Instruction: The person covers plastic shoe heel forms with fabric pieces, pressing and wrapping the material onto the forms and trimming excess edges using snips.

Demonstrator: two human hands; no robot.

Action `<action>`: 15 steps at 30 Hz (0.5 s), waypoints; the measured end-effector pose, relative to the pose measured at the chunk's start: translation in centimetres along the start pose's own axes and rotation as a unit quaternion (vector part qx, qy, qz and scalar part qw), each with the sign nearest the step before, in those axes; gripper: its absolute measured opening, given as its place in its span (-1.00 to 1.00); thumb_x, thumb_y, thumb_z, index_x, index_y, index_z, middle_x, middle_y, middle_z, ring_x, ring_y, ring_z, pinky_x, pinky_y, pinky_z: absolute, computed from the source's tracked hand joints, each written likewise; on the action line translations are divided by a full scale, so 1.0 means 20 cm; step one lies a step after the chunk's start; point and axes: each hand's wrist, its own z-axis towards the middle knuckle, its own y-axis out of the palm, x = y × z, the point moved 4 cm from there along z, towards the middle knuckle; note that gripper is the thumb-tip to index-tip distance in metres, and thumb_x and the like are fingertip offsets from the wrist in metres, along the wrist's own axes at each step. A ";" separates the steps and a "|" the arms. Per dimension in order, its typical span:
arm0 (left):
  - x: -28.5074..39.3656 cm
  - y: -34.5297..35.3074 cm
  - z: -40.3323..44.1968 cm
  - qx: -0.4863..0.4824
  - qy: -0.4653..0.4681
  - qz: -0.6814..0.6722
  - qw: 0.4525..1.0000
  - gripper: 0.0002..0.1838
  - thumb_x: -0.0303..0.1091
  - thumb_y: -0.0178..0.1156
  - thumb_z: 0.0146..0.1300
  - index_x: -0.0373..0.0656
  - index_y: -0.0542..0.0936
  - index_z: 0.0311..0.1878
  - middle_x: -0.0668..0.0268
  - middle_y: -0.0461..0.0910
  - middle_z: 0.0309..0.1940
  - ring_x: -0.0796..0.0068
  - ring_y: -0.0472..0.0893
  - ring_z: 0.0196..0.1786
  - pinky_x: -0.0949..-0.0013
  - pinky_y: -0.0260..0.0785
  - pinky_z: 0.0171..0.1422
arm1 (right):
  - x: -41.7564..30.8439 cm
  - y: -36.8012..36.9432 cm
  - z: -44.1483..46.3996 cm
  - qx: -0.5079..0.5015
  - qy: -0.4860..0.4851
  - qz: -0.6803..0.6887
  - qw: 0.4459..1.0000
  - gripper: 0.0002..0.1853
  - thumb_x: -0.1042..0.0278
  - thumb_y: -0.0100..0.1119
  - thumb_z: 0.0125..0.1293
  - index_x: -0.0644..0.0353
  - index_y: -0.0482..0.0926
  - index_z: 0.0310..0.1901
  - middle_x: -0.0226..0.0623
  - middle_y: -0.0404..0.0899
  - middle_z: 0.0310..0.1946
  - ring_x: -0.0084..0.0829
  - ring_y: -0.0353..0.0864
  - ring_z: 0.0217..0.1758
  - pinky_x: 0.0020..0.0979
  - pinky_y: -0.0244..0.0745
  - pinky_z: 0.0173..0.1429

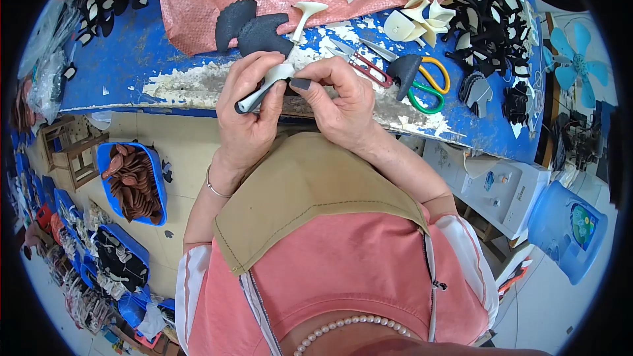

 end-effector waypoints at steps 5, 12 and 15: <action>0.01 0.00 0.01 0.004 0.012 -0.006 1.000 -0.68 -0.58 0.14 0.14 -0.24 0.54 0.00 0.15 0.52 -0.01 0.33 0.51 -0.08 0.37 0.37 0.01 | 0.00 0.00 -0.01 0.005 -0.006 0.004 1.000 -0.91 0.59 0.23 0.17 0.28 0.57 -0.27 -0.38 0.55 -0.44 -0.65 0.35 -0.53 -0.65 0.27 -0.46; 0.03 0.01 0.02 0.008 0.026 -0.013 1.000 -0.67 -0.61 0.13 0.10 -0.24 0.54 -0.01 0.14 0.52 0.00 0.31 0.52 -0.06 0.35 0.38 0.04 | -0.01 -0.01 -0.02 0.038 -0.056 -0.020 0.998 -0.91 0.59 0.23 0.16 0.28 0.58 -0.28 -0.39 0.55 -0.47 -0.66 0.33 -0.56 -0.66 0.25 -0.48; 0.03 0.01 0.02 0.008 0.024 -0.013 1.000 -0.66 -0.61 0.13 0.10 -0.24 0.54 -0.01 0.14 0.52 0.00 0.31 0.52 -0.05 0.35 0.38 0.05 | -0.02 -0.01 -0.02 0.042 -0.048 -0.021 0.998 -0.91 0.60 0.23 0.15 0.28 0.58 -0.28 -0.39 0.55 -0.46 -0.67 0.33 -0.56 -0.66 0.25 -0.48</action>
